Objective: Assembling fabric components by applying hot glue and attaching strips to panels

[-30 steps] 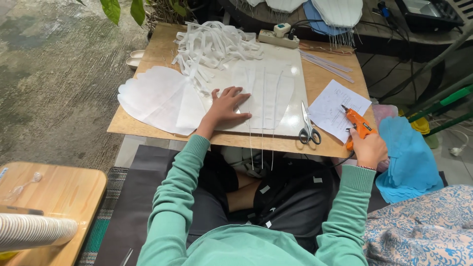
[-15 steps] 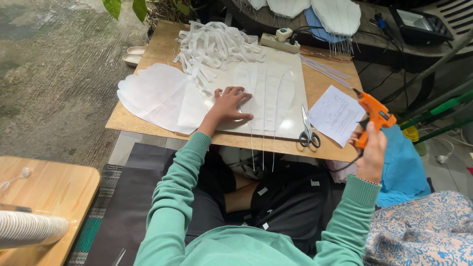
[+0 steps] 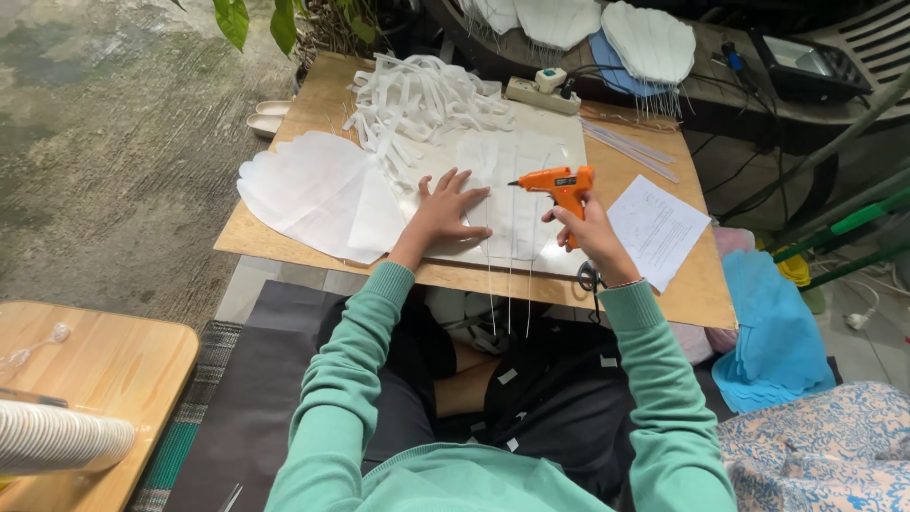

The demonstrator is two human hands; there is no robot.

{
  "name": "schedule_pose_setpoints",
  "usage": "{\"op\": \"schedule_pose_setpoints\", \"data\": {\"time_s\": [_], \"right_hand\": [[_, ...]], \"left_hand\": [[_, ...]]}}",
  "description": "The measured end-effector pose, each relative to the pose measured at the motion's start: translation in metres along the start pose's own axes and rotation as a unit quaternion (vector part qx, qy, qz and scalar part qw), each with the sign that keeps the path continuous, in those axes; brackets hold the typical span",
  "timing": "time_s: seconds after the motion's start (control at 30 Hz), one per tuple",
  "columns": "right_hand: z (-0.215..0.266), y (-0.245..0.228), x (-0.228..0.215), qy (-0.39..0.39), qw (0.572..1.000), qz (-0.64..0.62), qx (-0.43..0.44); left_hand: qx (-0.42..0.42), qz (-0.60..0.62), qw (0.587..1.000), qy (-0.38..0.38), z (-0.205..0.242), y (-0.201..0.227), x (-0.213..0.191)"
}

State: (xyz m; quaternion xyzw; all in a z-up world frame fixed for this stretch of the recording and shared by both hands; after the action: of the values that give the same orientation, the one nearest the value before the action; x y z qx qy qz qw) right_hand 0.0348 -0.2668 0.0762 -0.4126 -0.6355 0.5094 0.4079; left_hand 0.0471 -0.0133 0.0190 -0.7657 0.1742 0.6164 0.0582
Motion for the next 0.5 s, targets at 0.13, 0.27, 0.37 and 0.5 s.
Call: {"op": "schedule_pose_setpoints", "data": {"time_s": [0.13,0.27,0.37,0.5], "right_hand": [[-0.008,0.008,0.013,-0.002,0.998,0.068,0.015],[-0.012,0.018,0.021,-0.002,0.992,0.119,0.041],[-0.012,0.023,0.025,0.006,0.989,0.130,0.066],[0.000,0.003,0.045,-0.005,0.987,0.140,0.074]], "left_hand": [[-0.008,-0.021,1.000,-0.017,-0.001,0.000,0.005],[-0.005,-0.038,0.999,-0.028,-0.002,0.000,0.008],[-0.007,-0.034,0.999,-0.031,-0.003,-0.001,0.009],[-0.005,-0.032,0.999,-0.025,-0.002,-0.001,0.011]]}}
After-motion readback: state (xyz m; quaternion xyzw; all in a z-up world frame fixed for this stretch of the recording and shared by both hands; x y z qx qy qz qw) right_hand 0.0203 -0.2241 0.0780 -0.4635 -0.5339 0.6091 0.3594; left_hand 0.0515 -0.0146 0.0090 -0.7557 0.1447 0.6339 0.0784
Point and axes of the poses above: each hand's wrist, its own z-axis away from the middle knuckle, its own x-axis out of the palm, y = z × x, the point moved 7 cm from there along -z, towards the middle knuckle, and after that the axes turned 12 degrees about -z, right-handed, at the moved point
